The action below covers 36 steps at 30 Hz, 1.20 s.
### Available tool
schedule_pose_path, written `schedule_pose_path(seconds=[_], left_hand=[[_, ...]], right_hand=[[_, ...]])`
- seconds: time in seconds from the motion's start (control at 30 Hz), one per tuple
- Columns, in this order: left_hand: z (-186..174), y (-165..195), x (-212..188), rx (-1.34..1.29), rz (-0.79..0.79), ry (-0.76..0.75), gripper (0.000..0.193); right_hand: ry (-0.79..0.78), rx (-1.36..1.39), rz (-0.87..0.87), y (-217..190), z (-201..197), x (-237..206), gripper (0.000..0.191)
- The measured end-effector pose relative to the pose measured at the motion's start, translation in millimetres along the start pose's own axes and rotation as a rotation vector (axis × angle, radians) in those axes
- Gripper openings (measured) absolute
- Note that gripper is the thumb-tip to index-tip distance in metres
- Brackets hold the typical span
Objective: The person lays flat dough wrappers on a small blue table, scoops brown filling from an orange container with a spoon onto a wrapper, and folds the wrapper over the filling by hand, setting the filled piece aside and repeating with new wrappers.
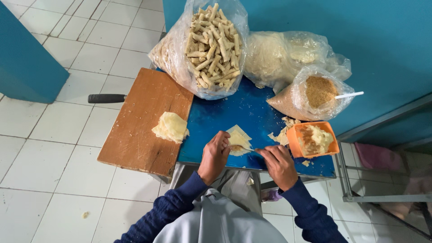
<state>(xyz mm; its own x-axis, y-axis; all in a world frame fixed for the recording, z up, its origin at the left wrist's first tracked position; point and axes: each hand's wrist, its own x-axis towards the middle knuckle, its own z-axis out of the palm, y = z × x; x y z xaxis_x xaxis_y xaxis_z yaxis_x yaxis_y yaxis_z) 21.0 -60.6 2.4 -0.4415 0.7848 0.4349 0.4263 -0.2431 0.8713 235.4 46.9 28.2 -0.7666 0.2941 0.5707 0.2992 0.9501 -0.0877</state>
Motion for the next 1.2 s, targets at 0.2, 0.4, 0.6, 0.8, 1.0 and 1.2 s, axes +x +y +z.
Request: schedule_pose_path(seconds=[0.2, 0.4, 0.6, 0.8, 1.0, 1.2], left_hand=[[0.8, -5.9, 3.4, -0.057, -0.04, -0.043, 0.029], [-12.5, -9.7, -1.7, 0.016, 0.051, -0.212, 0.039], [-18.9, -4.7, 0.0, 0.181, 0.229, -0.282, 0.033], [-17.2, -0.9, -1.7, 0.287, 0.305, -0.291, 0.023], [-14.5, -1.6, 3.6, 0.231, 0.235, -0.262, 0.02], [-13.8, -3.9, 1.8, 0.221, 0.248, -0.25, 0.019]], right_hand=[[0.06, -0.048, 0.043, 0.9, -7.3, -8.4, 0.033], [0.267, -0.04, 0.363, 29.8, -57.8, -10.9, 0.016], [0.293, -0.479, 0.414, 97.0, -112.8, 17.6, 0.017], [0.31, -0.599, 0.315, 87.3, -75.4, 64.4, 0.025], [0.071, 0.231, 0.391, -18.3, -22.6, 29.1, 0.015], [0.026, 0.046, 0.398, -56.8, 14.0, 10.0, 0.028]])
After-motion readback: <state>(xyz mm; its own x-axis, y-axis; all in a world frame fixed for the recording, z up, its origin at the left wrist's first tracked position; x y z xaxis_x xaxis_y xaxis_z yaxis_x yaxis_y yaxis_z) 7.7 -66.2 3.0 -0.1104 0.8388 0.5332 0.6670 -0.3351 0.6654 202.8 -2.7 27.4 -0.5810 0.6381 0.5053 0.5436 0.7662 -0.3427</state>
